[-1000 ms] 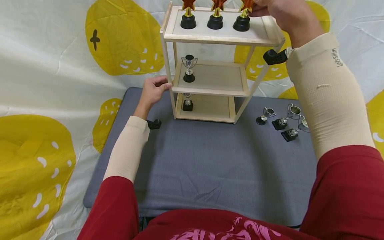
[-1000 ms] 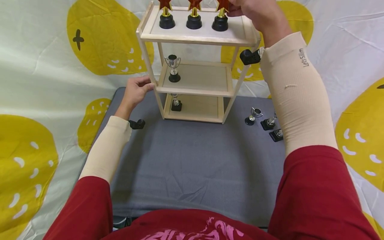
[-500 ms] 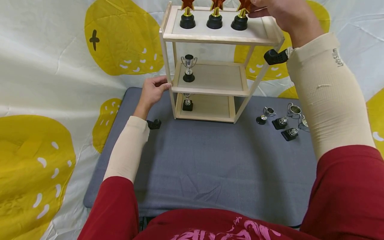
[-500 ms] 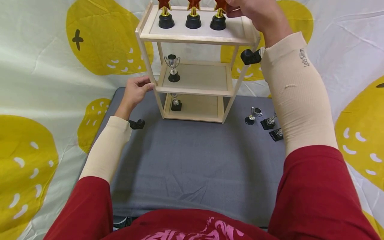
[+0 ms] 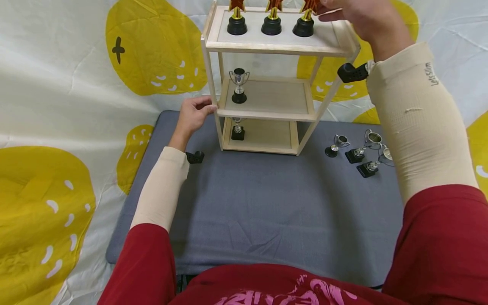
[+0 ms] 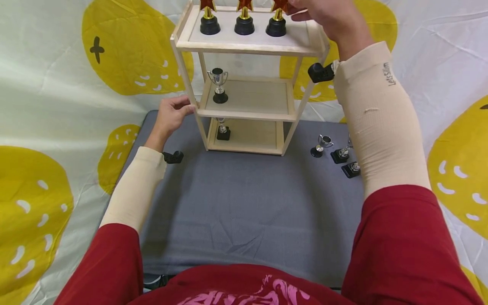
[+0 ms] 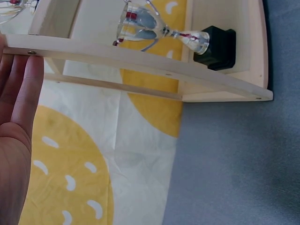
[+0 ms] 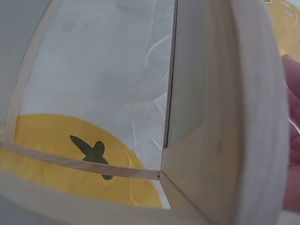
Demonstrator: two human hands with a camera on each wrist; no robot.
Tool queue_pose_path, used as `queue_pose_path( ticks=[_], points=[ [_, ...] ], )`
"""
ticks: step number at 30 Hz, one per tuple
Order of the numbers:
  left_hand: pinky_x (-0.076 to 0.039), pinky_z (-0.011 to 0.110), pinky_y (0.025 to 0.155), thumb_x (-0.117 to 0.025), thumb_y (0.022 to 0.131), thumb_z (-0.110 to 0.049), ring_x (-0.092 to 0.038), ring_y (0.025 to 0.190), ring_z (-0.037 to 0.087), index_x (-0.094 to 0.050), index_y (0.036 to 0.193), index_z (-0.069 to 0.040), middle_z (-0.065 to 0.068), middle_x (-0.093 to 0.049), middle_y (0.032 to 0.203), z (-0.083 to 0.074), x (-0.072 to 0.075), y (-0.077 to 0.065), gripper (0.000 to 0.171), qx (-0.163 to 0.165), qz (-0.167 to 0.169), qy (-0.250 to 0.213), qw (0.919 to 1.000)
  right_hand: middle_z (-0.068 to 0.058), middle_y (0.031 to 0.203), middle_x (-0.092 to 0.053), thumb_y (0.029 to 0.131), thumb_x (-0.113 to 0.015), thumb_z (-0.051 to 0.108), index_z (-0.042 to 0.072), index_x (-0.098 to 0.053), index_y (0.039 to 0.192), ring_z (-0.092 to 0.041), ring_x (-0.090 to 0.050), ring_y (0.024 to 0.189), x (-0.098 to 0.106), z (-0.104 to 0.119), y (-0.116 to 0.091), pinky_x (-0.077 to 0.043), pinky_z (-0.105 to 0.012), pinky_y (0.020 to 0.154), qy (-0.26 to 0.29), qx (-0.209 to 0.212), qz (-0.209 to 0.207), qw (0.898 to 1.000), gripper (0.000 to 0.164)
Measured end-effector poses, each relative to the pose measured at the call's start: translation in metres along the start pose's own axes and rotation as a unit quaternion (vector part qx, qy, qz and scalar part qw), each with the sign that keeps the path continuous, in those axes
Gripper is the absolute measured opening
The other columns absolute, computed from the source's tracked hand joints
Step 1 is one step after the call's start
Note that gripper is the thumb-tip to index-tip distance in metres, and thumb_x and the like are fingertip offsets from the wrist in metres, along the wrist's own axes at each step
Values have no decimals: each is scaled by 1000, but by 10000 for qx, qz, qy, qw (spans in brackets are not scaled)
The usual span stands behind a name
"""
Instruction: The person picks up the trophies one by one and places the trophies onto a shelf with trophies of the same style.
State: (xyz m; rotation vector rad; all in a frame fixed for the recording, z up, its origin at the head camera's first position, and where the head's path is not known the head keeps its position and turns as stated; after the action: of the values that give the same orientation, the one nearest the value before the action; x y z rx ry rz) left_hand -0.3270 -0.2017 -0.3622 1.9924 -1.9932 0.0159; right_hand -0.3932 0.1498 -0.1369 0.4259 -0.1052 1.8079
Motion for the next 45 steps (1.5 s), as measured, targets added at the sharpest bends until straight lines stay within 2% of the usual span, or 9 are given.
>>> queue_pose_path(
  ticks=[5,12,16,21,25,29,33,37,45],
  points=[
    [-58,23,86,-71,89,-7,-65,86,4,-70,116,5,-1,-72,94,-7,1,-3,30,55,47,-51,10000,2,133,-57,95,-64,20,17,-59,135,-16,-52,110,2,-2,-3,-45,-23,109,173,-7,-12,9998,40],
    [-58,25,89,-72,90,-14,-66,90,5,-71,118,-2,-3,-71,98,13,5,7,31,35,-61,123,9999,2,121,-60,93,-66,20,13,-64,128,-16,-52,108,6,-3,-5,-48,-21,106,252,-56,-144,9996,36],
    [-58,25,87,-73,90,-17,-66,91,8,-73,116,-4,-2,-71,98,14,5,8,29,-77,-95,238,9996,2,117,-62,89,-70,21,11,-66,125,-16,-54,108,11,-6,-8,-49,-17,103,240,-53,-234,9994,38],
    [-58,24,86,-73,90,-17,-66,90,9,-73,115,-4,-4,-70,95,15,5,8,29,-112,-80,229,9996,-1,113,-64,86,-72,19,7,-68,121,-16,-57,106,16,-12,-12,-53,-14,96,493,-84,-282,9983,37],
    [-58,23,86,-72,90,-15,-65,89,7,-72,116,-2,-4,-71,95,13,6,7,30,-39,-48,165,9998,-3,108,-66,84,-75,16,4,-70,116,-18,-60,102,19,-14,-13,-55,-14,86,759,-20,-288,9967,35],
    [-58,23,87,-72,90,-11,-65,88,6,-71,117,2,-5,-70,93,3,7,3,30,16,4,146,9999,-5,105,-67,82,-77,14,2,-71,112,-18,-62,97,22,-16,-14,-57,-12,79,1012,-15,-375,9942,33],
    [-58,23,86,-72,90,-10,-65,88,7,-71,115,2,-5,-70,92,-7,7,-3,29,39,41,202,9998,-5,105,-67,82,-76,11,1,-71,111,-19,-61,98,26,-19,-16,-56,-14,81,1279,2,-507,9905,31],
    [-58,24,88,-72,89,-12,-65,89,8,-71,116,2,-4,-71,94,-7,8,-3,30,107,22,178,9998,-6,107,-67,83,-76,8,1,-70,113,-21,-61,99,30,-21,-19,-55,-18,84,1520,72,-631,9863,31],
    [-58,25,90,-71,90,-11,-65,90,6,-70,120,2,-3,-71,97,-4,11,-2,32,188,12,48,9998,-9,102,-69,83,-76,3,-3,-70,109,-22,-65,93,38,-27,-25,-59,-17,79,1869,240,-813,9787,28]
  ],
)
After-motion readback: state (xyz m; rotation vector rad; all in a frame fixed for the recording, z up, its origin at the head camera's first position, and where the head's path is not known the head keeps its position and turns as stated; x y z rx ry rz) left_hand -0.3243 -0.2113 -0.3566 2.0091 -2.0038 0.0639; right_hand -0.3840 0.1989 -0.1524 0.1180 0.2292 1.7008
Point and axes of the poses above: each hand's wrist, its own y-axis towards the middle knuckle, its own x-axis out of the back of the hand, z = x × y, the point moved 7 cm from there along y, towards the middle knuckle
